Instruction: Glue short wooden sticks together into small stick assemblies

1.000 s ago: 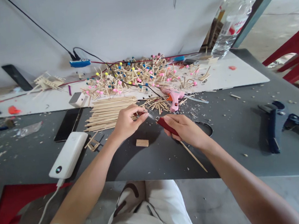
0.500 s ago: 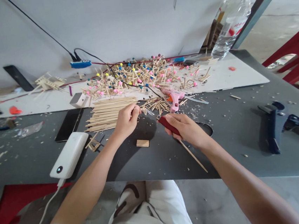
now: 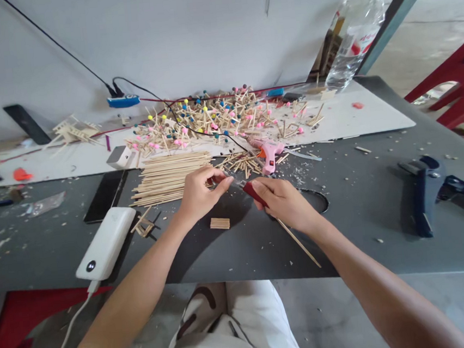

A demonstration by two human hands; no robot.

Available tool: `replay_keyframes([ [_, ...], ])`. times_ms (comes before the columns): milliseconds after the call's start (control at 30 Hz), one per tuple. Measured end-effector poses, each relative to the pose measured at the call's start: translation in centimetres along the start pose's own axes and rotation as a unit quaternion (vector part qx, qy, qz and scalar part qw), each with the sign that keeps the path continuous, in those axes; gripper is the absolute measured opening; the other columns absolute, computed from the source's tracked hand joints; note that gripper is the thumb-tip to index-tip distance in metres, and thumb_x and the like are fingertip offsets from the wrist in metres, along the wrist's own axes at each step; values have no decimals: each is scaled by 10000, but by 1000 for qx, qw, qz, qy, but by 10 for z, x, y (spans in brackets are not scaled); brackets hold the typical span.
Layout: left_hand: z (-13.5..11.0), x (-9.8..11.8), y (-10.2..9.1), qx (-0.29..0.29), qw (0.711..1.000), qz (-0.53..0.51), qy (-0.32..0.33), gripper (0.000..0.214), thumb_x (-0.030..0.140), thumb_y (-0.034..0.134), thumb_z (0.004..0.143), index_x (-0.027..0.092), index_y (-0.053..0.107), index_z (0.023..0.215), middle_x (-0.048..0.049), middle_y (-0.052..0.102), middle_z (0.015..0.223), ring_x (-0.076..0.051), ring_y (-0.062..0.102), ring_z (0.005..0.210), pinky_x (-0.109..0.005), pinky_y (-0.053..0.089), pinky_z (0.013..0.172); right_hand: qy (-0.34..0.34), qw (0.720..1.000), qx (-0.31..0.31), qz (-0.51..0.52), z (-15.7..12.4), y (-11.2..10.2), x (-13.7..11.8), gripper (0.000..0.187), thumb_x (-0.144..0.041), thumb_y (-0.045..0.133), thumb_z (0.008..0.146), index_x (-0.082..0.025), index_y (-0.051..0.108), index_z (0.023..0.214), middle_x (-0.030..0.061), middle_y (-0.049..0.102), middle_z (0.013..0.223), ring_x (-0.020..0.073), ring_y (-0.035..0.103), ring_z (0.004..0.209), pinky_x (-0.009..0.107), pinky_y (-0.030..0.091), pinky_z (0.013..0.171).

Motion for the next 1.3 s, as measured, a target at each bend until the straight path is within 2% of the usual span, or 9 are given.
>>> replay_keyframes([
  [433,0,-1,1,-2,1000,10,7,271,355,640,935,176,648,732,-9,656,689,-129,581,655,-267,431,631,-36,998,14,-48,0,0,-2,517,-582,358,1021,-193,544,736,-9,552,622,98,442,497,245,326,508],
  [567,-1,1,1,-1,1000,6,12,286,373,623,945,174,647,741,-15,654,692,-129,577,651,-265,431,628,-25,999,10,-40,-1,0,-2,530,-584,351,1020,-194,540,717,-21,508,566,98,428,474,247,328,504],
  [733,-1,5,1,-2,1000,3,12,326,454,678,902,172,650,740,-23,673,714,-127,596,660,-257,458,631,-21,1000,7,-21,-1,0,-3,530,-589,358,1018,-193,541,718,-30,495,549,95,422,466,243,331,505],
  [933,0,5,1,-3,1000,9,4,288,385,665,919,177,658,720,-23,678,697,-136,602,661,-266,456,637,-41,998,19,-54,-1,-1,-2,507,-561,356,1029,-195,555,739,-14,547,604,102,441,503,241,334,522],
  [1133,-1,2,3,-7,1000,5,-5,307,395,655,923,184,653,700,-10,657,662,-131,577,626,-267,452,627,-46,995,29,-84,-1,-1,1,473,-547,359,1032,-201,606,825,-5,588,645,114,452,521,248,334,521],
  [1300,-1,3,3,-10,1000,13,8,341,389,603,955,181,631,687,-7,635,648,-129,568,626,-268,429,621,-45,995,30,-86,0,-2,1,480,-545,358,1031,-198,587,791,-3,585,636,113,439,514,248,330,514],
])
Point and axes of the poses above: each hand's wrist, its own z-axis towards the middle knuckle, its own y-axis out of the palm, x = y × z, the point moved 5 cm from there along z, towards the middle knuckle
